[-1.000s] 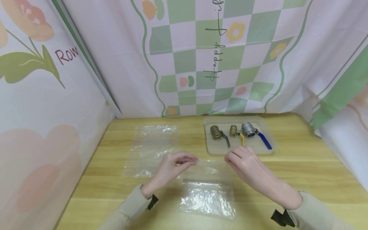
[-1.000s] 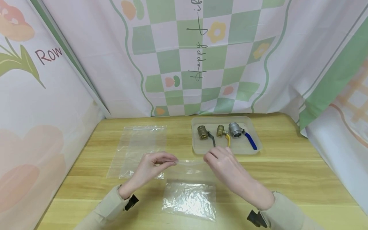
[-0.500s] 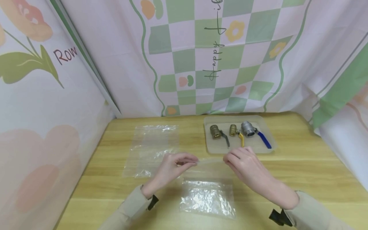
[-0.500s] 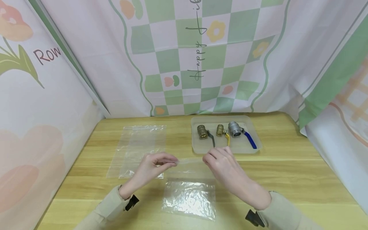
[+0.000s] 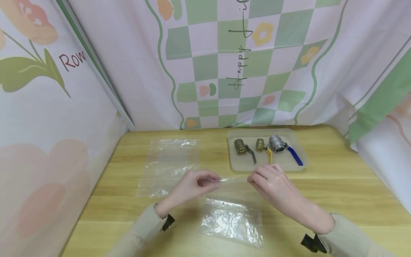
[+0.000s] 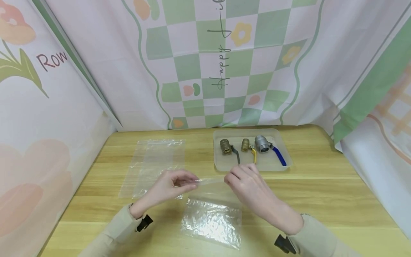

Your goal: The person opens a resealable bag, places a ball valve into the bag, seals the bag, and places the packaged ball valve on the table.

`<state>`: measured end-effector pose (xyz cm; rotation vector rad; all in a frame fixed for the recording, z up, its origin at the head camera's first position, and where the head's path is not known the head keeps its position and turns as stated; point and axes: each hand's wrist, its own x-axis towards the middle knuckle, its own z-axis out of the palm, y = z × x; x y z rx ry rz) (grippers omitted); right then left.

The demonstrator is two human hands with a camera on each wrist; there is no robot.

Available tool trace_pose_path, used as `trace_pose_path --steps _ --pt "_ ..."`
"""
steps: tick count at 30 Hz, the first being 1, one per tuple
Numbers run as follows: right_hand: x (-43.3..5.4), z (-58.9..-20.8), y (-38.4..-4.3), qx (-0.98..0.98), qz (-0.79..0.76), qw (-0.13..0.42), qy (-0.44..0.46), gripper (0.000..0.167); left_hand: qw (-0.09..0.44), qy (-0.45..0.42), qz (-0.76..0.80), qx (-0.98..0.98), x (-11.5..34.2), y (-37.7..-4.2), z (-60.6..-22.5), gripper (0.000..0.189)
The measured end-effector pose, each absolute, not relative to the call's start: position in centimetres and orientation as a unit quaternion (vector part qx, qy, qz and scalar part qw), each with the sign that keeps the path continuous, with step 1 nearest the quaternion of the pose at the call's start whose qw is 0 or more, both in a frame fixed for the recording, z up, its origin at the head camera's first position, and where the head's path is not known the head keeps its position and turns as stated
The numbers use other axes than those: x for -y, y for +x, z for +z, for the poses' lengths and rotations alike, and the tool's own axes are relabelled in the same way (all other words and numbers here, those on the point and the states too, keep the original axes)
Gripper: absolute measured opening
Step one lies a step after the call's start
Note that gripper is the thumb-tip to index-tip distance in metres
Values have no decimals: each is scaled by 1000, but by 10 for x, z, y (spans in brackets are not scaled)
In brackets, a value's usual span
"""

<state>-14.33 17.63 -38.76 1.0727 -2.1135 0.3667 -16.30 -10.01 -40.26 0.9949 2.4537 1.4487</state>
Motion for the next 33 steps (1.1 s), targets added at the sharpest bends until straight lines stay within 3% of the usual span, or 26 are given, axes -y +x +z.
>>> trace_pose_path --steps 13,23,33 --pt "-174 -386 -141 819 145 350 430 34 118 341 464 -809 96 -179 -389 23" --pt "-173 -385 -141 817 148 346 437 31 120 405 378 -824 80 -187 -378 16" --pt "-174 -386 -142 803 151 357 453 22 136 415 370 -820 73 -186 -375 15"
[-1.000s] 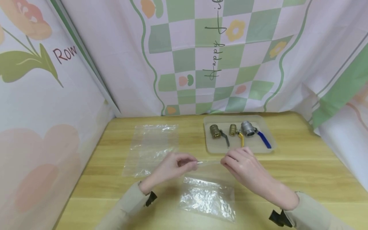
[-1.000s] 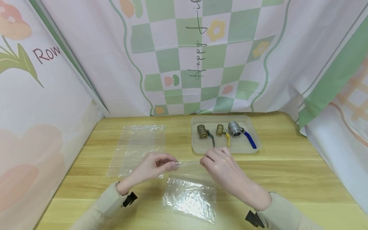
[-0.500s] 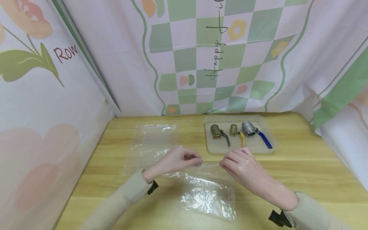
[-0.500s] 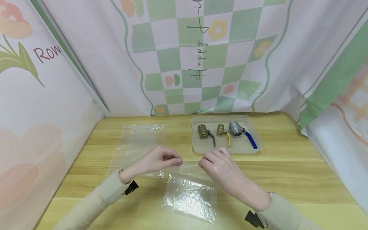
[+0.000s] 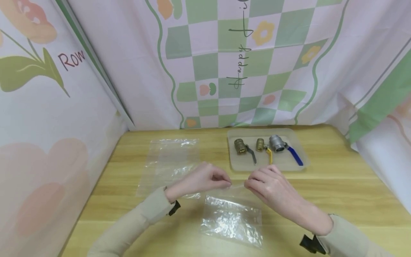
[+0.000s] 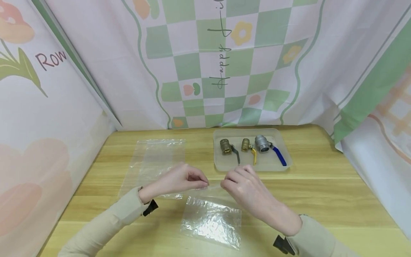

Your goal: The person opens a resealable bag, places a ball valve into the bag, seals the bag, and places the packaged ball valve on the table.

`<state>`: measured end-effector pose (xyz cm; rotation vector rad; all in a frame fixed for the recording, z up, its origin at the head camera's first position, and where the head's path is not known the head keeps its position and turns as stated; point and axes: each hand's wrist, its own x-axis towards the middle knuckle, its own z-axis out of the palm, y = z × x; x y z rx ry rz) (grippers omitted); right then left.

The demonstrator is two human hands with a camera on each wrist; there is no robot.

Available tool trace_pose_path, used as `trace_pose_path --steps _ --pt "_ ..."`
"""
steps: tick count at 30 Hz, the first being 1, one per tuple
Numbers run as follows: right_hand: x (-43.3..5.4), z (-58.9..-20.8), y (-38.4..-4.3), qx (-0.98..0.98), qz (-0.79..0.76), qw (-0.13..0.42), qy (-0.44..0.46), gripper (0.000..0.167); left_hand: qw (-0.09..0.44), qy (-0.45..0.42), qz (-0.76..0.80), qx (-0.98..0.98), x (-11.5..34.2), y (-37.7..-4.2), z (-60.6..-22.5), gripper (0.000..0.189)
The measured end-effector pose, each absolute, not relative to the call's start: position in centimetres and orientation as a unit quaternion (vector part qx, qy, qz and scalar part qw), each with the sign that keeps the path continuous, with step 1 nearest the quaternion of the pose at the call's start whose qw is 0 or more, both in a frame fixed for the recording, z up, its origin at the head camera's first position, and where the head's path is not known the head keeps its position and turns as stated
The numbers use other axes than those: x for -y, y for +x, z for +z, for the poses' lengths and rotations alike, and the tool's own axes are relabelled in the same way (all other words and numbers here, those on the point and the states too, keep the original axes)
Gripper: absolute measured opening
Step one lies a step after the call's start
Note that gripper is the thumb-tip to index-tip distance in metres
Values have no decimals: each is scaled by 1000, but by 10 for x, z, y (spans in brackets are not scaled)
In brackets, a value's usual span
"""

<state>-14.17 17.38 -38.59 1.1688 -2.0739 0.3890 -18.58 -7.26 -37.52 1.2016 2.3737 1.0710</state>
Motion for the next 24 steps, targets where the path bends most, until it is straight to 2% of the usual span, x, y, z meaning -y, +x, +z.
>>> trace_pose_path --steps 15,24 --pt "-174 -386 -140 803 158 352 455 13 155 421 336 -828 65 -180 -366 14" --pt "-175 -387 -138 804 163 348 454 10 136 429 307 -838 62 -180 -367 13"
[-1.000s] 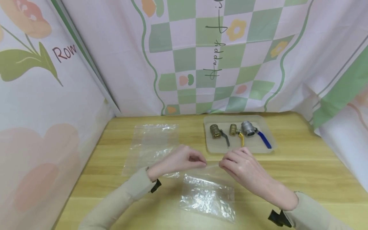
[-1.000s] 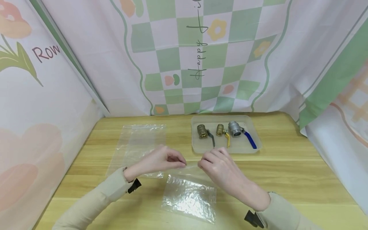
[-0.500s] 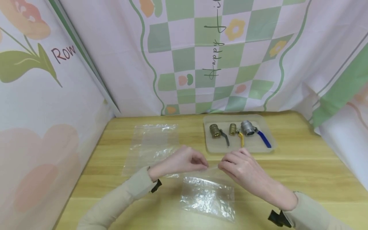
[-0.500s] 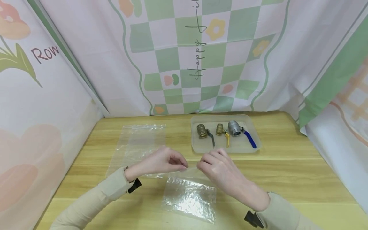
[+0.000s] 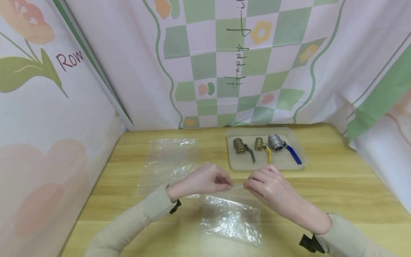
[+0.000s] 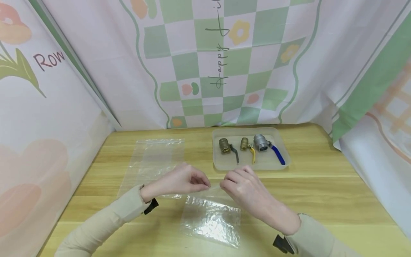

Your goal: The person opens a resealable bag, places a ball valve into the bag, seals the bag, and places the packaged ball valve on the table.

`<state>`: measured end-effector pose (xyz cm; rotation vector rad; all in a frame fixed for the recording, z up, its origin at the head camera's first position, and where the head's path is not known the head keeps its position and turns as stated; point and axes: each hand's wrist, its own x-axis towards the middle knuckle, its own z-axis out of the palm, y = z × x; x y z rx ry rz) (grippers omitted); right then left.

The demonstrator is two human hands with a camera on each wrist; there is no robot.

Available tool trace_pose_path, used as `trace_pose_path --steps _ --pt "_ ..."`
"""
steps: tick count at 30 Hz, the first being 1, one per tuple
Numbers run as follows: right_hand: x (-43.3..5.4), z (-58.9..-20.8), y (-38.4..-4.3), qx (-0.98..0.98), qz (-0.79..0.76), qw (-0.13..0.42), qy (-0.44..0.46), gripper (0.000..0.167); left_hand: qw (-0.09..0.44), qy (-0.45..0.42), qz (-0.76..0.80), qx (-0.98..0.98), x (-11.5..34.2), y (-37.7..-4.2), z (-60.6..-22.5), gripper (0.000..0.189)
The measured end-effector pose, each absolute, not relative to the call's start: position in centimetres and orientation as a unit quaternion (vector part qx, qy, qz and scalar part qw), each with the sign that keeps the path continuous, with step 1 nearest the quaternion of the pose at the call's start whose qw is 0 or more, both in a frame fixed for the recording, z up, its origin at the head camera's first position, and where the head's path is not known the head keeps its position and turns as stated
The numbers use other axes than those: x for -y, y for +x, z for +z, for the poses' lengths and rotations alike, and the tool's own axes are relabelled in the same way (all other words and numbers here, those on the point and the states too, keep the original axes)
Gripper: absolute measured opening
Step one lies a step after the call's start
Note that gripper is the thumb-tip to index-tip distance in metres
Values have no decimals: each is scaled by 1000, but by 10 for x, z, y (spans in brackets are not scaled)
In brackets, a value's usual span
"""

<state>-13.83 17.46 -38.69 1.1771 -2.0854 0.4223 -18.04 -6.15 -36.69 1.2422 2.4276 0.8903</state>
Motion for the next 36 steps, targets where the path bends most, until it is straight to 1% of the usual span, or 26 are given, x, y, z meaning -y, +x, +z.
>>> trace_pose_path --steps 5,16,18,21,26,33,36 --pt "-173 -387 -138 806 168 342 452 8 137 433 312 -835 62 -182 -367 13" --pt "-172 -391 -138 824 154 337 429 7 121 433 327 -831 63 -184 -368 13" --pt "-171 -391 -138 824 149 339 429 9 115 431 329 -832 63 -184 -368 13" --pt "-170 -392 -138 821 141 347 431 7 112 425 334 -834 64 -184 -367 12" --pt "-171 -392 -137 818 126 354 435 10 107 411 338 -840 62 -181 -365 12" --pt "-169 -390 -136 806 98 378 445 17 70 412 339 -843 62 -180 -365 10" --pt "-168 -390 -136 802 101 386 445 21 68 406 346 -843 62 -180 -366 10"
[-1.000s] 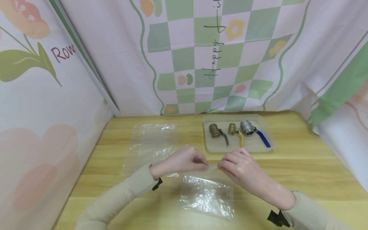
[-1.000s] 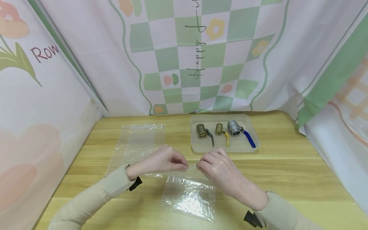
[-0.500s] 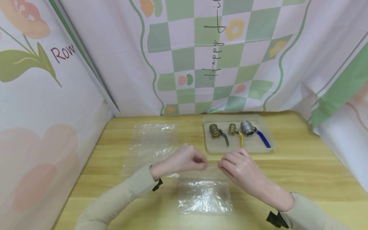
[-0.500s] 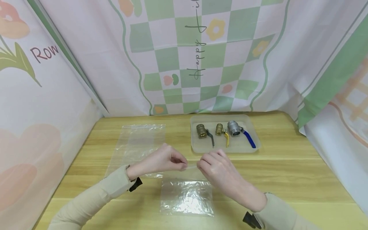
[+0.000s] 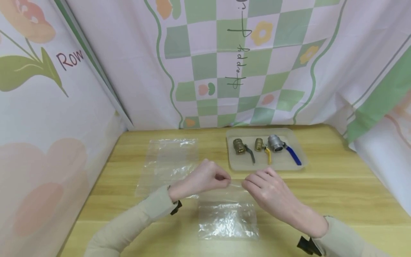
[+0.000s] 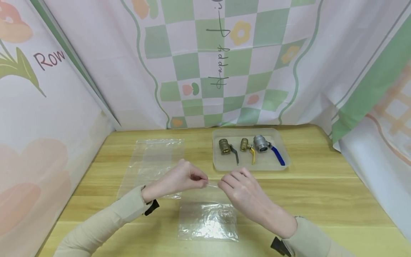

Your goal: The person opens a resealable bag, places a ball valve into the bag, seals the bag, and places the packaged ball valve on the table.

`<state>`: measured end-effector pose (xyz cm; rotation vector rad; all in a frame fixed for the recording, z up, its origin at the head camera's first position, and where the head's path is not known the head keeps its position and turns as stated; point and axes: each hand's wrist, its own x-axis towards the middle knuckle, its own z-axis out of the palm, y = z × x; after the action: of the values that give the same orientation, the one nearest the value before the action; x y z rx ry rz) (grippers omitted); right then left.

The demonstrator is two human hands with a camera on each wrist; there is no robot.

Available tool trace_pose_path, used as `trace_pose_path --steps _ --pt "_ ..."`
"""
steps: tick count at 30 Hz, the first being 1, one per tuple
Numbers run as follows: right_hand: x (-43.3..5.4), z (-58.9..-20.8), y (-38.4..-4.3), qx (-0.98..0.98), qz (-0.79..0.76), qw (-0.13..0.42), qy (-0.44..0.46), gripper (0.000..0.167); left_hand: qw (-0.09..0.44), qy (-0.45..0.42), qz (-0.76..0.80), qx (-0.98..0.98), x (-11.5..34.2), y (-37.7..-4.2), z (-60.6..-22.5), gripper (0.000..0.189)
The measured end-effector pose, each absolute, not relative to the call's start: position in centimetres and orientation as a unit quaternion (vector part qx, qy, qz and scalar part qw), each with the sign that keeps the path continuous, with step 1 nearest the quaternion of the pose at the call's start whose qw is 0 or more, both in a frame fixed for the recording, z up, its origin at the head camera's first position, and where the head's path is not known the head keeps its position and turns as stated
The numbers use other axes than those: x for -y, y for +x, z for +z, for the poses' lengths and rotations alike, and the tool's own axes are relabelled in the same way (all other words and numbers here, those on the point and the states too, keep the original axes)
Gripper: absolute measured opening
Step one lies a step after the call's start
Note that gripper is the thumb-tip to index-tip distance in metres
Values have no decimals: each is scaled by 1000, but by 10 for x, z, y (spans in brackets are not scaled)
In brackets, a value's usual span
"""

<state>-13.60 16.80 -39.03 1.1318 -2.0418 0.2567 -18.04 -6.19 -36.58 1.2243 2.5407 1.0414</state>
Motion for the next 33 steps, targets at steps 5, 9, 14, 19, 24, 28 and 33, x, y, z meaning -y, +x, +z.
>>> trace_pose_path --steps 5,9,14,19,24,28,33 --pt "-167 -392 -136 808 125 385 427 35 100 385 363 -843 61 -180 -366 8" --pt "-168 -394 -136 816 127 374 423 35 124 387 347 -846 60 -180 -366 9" --pt "-167 -396 -136 813 126 369 432 32 146 398 343 -838 59 -182 -368 12" --pt "-165 -396 -136 801 130 383 441 33 177 404 371 -817 58 -187 -369 12" --pt "-161 -397 -136 791 136 404 438 35 191 416 372 -808 57 -191 -369 11" --pt "-160 -399 -135 789 137 406 439 35 200 411 374 -807 56 -190 -368 11" --pt "-160 -400 -134 785 129 408 449 37 193 405 374 -811 55 -188 -369 10"
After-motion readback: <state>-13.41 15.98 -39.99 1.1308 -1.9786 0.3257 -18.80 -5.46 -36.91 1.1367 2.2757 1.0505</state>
